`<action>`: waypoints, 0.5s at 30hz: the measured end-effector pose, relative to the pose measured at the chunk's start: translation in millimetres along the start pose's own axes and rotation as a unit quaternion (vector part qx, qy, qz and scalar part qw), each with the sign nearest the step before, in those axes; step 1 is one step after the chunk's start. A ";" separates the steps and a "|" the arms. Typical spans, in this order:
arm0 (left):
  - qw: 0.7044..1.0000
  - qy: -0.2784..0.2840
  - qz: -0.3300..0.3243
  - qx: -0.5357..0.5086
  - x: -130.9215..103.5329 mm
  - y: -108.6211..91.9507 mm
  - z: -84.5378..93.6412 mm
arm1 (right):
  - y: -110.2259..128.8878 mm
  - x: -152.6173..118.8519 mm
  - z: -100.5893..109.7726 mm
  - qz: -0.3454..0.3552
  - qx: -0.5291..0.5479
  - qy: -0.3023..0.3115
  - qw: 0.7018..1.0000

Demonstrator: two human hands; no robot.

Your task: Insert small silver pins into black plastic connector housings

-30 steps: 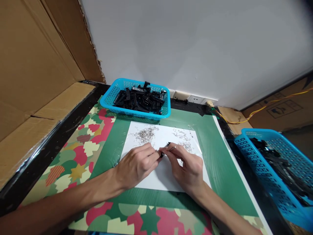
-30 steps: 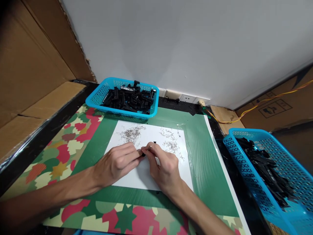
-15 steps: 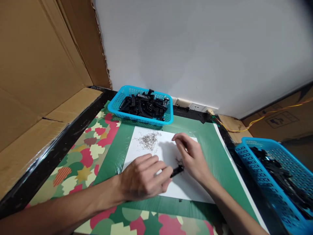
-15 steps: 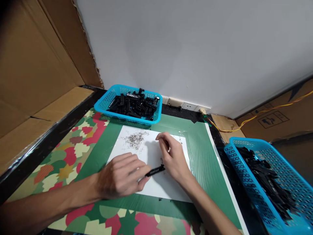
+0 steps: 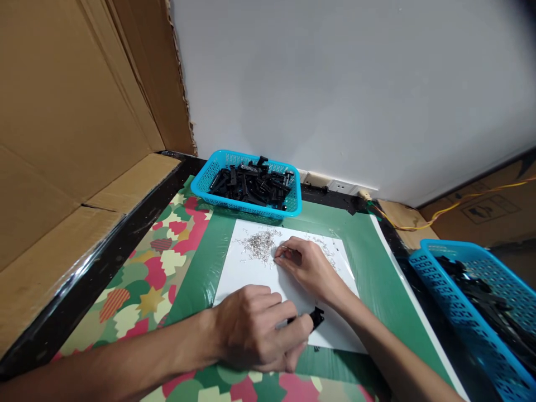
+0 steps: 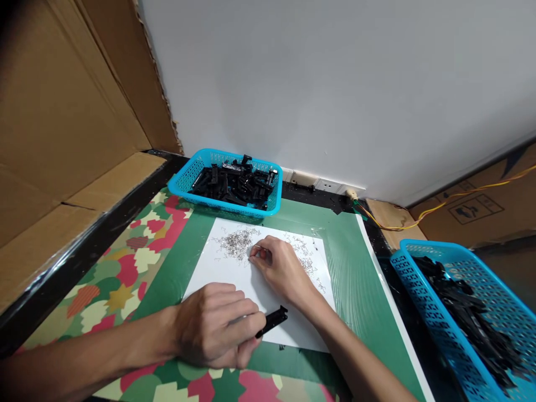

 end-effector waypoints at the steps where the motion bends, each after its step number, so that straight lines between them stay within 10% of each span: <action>1: 1.000 0.002 0.001 0.002 0.1 0.0 -0.4 | 0.6 -0.5 0.0 0.002 0.005 -0.001 1.000; 15: 1.000 -0.012 0.022 0.008 -0.9 1.7 0.8 | 6.2 -21.0 16.6 0.058 0.076 -0.100 0.990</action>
Point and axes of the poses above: each hand's wrist, its own x-axis towards the middle knuckle, its own z-axis out of the back of the hand, y = z × x, the point moved 3 cm from there along x, towards the middle knuckle, and after that the axes turned 5 degrees about z, right-handed, at the moved point
